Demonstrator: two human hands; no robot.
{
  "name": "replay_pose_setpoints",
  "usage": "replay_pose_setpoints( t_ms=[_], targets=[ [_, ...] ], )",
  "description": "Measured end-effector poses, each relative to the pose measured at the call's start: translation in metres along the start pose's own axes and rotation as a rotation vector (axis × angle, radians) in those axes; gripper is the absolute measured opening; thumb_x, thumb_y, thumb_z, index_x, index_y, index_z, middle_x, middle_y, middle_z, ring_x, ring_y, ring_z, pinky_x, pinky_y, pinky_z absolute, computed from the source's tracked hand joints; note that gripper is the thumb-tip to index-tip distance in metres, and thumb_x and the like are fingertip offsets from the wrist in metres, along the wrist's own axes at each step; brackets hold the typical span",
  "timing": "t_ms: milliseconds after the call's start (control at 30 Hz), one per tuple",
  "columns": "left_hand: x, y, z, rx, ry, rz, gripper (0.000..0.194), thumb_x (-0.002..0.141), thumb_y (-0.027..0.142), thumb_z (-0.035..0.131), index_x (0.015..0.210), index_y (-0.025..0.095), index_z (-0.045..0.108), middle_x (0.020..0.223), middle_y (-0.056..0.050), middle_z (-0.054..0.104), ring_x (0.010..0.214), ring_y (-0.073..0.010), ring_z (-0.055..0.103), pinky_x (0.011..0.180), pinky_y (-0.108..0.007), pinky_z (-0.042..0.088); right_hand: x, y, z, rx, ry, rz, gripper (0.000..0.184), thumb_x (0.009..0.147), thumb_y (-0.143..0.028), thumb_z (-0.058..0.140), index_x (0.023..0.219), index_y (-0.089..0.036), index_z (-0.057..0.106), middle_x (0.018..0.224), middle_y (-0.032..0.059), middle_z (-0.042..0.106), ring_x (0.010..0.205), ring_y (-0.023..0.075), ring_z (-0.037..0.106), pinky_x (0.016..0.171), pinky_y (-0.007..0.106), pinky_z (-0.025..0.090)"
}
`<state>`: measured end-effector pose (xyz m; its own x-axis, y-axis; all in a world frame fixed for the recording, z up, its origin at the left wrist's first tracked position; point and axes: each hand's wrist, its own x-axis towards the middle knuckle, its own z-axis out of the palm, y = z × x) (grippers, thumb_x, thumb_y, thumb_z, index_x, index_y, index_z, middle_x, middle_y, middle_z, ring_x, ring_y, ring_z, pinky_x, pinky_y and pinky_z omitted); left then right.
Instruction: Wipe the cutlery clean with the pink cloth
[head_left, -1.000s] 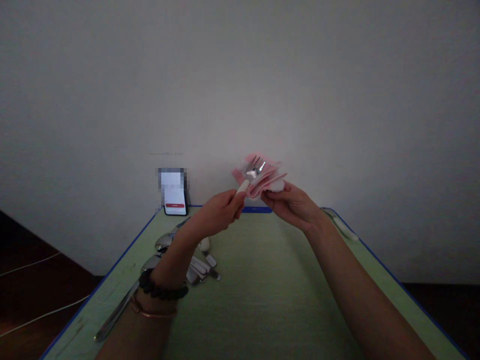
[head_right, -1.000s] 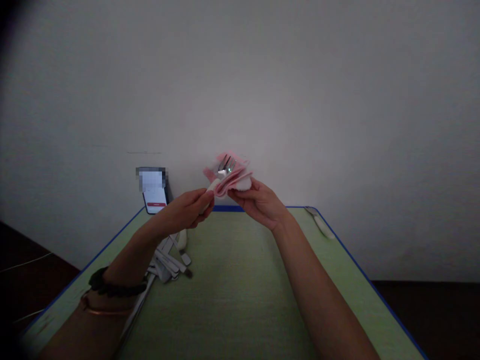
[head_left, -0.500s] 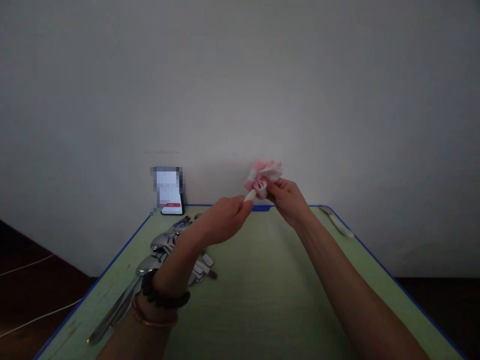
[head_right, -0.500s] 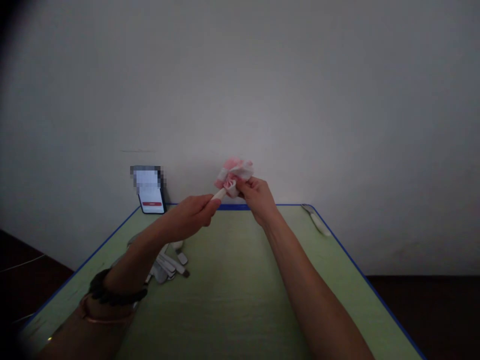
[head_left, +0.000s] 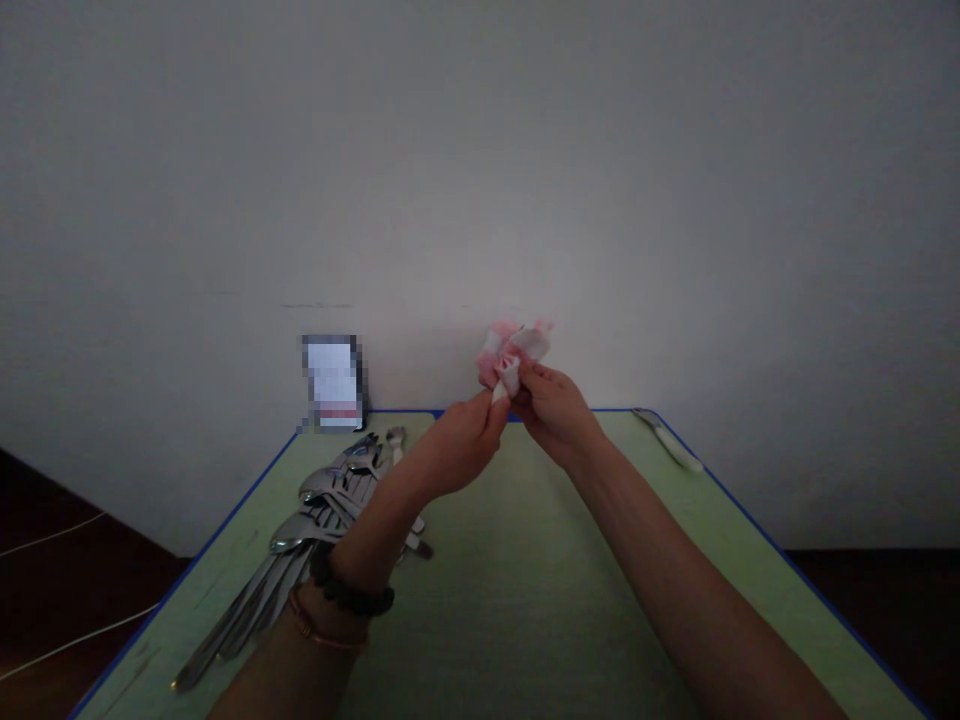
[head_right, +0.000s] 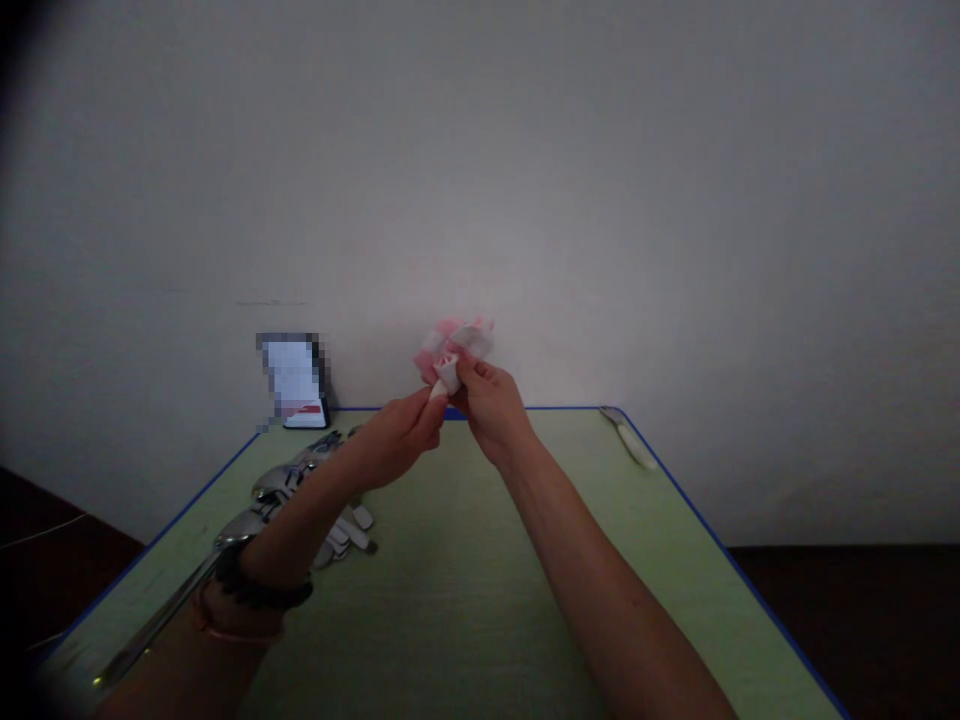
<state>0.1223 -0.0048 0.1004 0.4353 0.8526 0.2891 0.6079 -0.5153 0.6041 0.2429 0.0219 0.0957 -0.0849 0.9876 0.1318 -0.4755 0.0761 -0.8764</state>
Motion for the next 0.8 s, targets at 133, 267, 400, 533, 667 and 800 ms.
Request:
replay_pose_setpoints(
  t_ms=[133, 267, 400, 533, 667, 800],
  targets=[
    [-0.002, -0.002, -0.011, 0.001, -0.055, -0.01, 0.033, 0.09, 0.035, 0.027, 0.062, 0.021, 0.038, 0.057, 0.001, 0.051, 0.052, -0.015, 0.047, 0.053, -0.025, 0.031, 0.002, -0.003, -0.006, -0.083, -0.043, -0.027, 0.019, 0.063, -0.034, 0.07, 0.066, -0.017, 0.061, 0.066, 0.0024, 0.066, 0.072, 0.0167, 0.062, 0.068, 0.029, 0.047],
    [-0.013, 0.006, -0.034, 0.117, -0.091, 0.009, 0.035, 0.089, 0.035, 0.031, 0.057, 0.021, 0.038, 0.052, 0.002, 0.047, 0.047, -0.0131, 0.043, 0.049, -0.025, 0.026, 0.0, -0.019, -0.015, -0.261, -0.148, -0.089, 0.019, 0.065, -0.034, 0.07, 0.066, -0.017, 0.063, 0.061, -0.0007, 0.063, 0.059, 0.0119, 0.056, 0.065, 0.027, 0.044],
    [-0.02, 0.005, -0.049, 0.221, -0.122, 0.042, 0.034, 0.087, 0.035, 0.035, 0.057, 0.019, 0.041, 0.05, 0.003, 0.042, 0.045, -0.0112, 0.037, 0.047, -0.024, 0.021, -0.006, -0.039, -0.025, -0.519, -0.309, -0.091, 0.016, 0.069, -0.033, 0.067, 0.069, -0.017, 0.066, 0.064, 0.0, 0.064, 0.06, 0.0129, 0.055, 0.064, 0.026, 0.042],
    [-0.021, -0.008, -0.058, 0.21, -0.186, 0.038, 0.038, 0.087, 0.041, 0.034, 0.058, 0.018, 0.044, 0.052, 0.003, 0.04, 0.047, -0.0103, 0.037, 0.047, -0.022, 0.022, -0.012, -0.053, -0.029, -0.813, -0.492, -0.083, 0.017, 0.075, -0.032, 0.06, 0.069, -0.018, 0.067, 0.069, -0.0002, 0.065, 0.064, 0.0138, 0.056, 0.065, 0.026, 0.041],
    [-0.023, -0.015, -0.069, 0.18, -0.295, -0.03, 0.046, 0.086, 0.052, 0.033, 0.062, 0.017, 0.049, 0.053, 0.004, 0.037, 0.048, -0.0096, 0.035, 0.045, -0.02, 0.023, -0.019, -0.06, -0.023, -1.056, -0.622, -0.057, 0.023, 0.081, -0.033, 0.052, 0.085, -0.016, 0.067, 0.08, 0.0022, 0.067, 0.075, 0.0164, 0.058, 0.072, 0.028, 0.042],
    [-0.026, -0.017, -0.077, 0.188, -0.321, -0.074, 0.048, 0.084, 0.055, 0.034, 0.065, 0.016, 0.054, 0.055, 0.003, 0.04, 0.049, -0.0094, 0.036, 0.045, -0.018, 0.026, -0.019, -0.063, -0.026, -1.188, -0.577, -0.108, 0.03, 0.083, -0.039, 0.048, 0.088, -0.015, 0.066, 0.086, 0.0039, 0.067, 0.078, 0.0181, 0.058, 0.073, 0.028, 0.042]
  ],
)
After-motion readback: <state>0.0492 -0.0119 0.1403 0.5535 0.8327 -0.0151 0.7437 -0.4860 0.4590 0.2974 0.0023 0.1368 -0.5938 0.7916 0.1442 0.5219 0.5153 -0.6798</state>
